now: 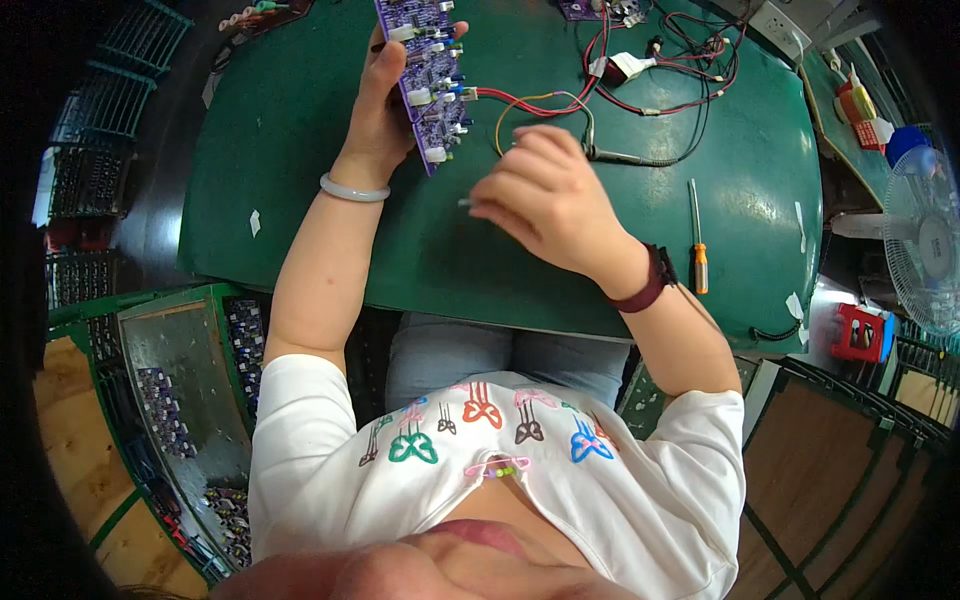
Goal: Testing and troubleshooting a printed circuit board component using a digital probe and test equipment.
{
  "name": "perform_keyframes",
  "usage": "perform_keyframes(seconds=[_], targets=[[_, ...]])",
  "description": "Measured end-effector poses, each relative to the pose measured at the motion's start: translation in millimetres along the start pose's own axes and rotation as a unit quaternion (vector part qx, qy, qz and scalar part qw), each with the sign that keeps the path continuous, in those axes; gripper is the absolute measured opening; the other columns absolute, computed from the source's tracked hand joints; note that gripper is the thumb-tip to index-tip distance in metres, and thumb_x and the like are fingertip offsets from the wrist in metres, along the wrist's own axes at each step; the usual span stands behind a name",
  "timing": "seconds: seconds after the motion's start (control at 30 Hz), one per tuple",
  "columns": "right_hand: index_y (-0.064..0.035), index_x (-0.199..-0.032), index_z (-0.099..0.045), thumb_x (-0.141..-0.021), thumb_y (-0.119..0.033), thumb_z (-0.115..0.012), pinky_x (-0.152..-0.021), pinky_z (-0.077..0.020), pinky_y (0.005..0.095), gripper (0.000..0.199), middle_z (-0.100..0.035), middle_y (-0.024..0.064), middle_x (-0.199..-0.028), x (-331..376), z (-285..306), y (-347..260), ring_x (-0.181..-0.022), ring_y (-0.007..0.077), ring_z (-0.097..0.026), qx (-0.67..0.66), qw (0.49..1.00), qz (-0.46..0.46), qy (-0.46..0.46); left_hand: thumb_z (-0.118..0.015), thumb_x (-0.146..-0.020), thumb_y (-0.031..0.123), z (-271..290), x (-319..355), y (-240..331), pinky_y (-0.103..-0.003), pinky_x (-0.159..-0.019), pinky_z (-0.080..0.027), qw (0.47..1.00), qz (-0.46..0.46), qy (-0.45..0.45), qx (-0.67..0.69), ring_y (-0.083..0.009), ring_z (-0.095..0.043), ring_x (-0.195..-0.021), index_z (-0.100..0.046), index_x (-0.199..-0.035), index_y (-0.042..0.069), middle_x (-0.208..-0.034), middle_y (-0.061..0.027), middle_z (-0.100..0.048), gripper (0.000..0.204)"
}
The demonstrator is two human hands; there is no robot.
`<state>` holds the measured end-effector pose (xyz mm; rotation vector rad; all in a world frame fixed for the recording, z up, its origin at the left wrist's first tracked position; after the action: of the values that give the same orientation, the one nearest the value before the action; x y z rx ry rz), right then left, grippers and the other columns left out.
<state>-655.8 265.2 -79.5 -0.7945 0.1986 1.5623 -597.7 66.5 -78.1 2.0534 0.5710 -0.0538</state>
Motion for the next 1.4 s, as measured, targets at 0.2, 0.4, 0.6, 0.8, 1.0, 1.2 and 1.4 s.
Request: perform_keyframes(seconds=[0.2, 0.4, 0.6, 0.8, 1.0, 1.2, 1.4], targets=[[-0.0073, -0.09, -0.068, -0.083, -0.012, -0.077, -0.081, -0.0423, 0.0361, 0.012, -0.06, 0.0034, -0.081, -1.8, 1.7, 2.6, -0.079, 0.0228, -0.056, -0.077, 0.99, -0.099, 0.07, -0.079, -0.085, 0.046, -3.5, 2.0, -4.7, -0.035, -0.096, -0.049, 1.0, -0.001, -0.008, -0.001, -0.0173, -0.056, -0.112, -0.035, -0.147, 0.009, -0.126, -0.0056, -0.053, 0.085], [-0.0051, -0.089, -0.067, -0.086, -0.011, -0.074, -0.08, -0.0409, 0.035, 0.009, -0.06, 0.0042, -0.081, -1.3, 0.1, 1.6, -0.078, 0.0226, -0.055, -0.133, 0.977, -0.153, 0.069, -0.079, -0.084, 0.045, -15.0, 5.8, -7.3, -0.039, -0.106, -0.04, 0.999, -0.02, 0.009, -0.033, -0.0209, -0.048, -0.124, -0.023, -0.155, 0.005, -0.138, -0.0082, -0.046, 0.099], [-0.0043, -0.089, -0.066, -0.087, -0.012, -0.073, -0.081, -0.0404, 0.0354, 0.011, -0.059, 0.0044, -0.079, -2.5, 0.9, 3.7, -0.077, 0.0225, -0.054, -0.118, 0.979, -0.156, 0.058, -0.079, -0.086, 0.039, -19.8, 6.5, -8.2, -0.039, -0.107, -0.039, 0.999, -0.024, 0.043, -0.011, -0.0221, -0.047, -0.125, -0.022, -0.155, 0.005, -0.14, -0.0101, -0.044, 0.095], [-0.0061, -0.086, -0.068, -0.084, -0.012, -0.076, -0.083, -0.0407, 0.0359, 0.01, -0.057, 0.0034, -0.076, -6.3, 2.8, 2.1, -0.075, 0.0231, -0.053, -0.065, 0.99, -0.101, 0.069, -0.079, -0.087, 0.033, -17.2, 7.0, -19.0, -0.038, -0.105, -0.04, 0.997, -0.048, 0.064, -0.022, -0.0205, -0.048, -0.123, -0.023, -0.153, 0.005, -0.137, -0.0093, -0.045, 0.091], [-0.0067, -0.097, -0.073, -0.086, -0.009, -0.073, -0.078, -0.0468, 0.0353, 0.011, -0.061, 0.0066, -0.082, -10.7, 18.7, 33.5, -0.075, 0.0239, -0.057, -0.011, 0.983, -0.118, 0.143, -0.073, -0.091, 0.04, 5.6, 3.6, -25.5, -0.038, -0.1, -0.045, 0.986, -0.087, 0.098, -0.103, -0.0183, -0.051, -0.122, -0.027, -0.151, 0.011, -0.135, -0.009, -0.051, 0.082], [-0.013, -0.127, -0.063, -0.093, -0.017, -0.065, -0.077, -0.0529, 0.0363, 0.034, -0.066, 0.0112, -0.114, 18.3, 33.2, 108.2, -0.092, 0.0284, -0.067, 0.188, 0.928, -0.282, 0.152, -0.075, -0.092, 0.024, -16.3, -2.7, 2.0, -0.042, -0.102, -0.046, 0.987, -0.053, 0.107, 0.11, -0.021, -0.051, -0.124, -0.03, -0.148, 0.007, -0.136, -0.0101, -0.049, 0.074], [-0.0169, -0.129, -0.059, -0.093, -0.018, -0.061, -0.084, -0.0515, 0.0459, 0.035, -0.061, 0.0095, -0.122, 21.2, 15.0, 121.6, -0.1, 0.0338, -0.065, 0.226, 0.928, -0.291, 0.065, -0.077, -0.09, 0.037, 2.7, -4.0, -6.6, -0.038, -0.103, -0.043, 0.987, -0.097, 0.124, -0.024, -0.0185, -0.054, -0.12, -0.013, -0.156, 0.011, -0.128, -0.0077, -0.056, 0.095]])
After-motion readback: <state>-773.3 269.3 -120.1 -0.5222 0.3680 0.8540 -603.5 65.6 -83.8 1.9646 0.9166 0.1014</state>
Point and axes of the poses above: each hand's wrist, its own x-axis away from the middle knuckle, its own z-axis out of the back of the hand, y = z × x, the point moved 1 cm from there along -x, towards the middle knuckle
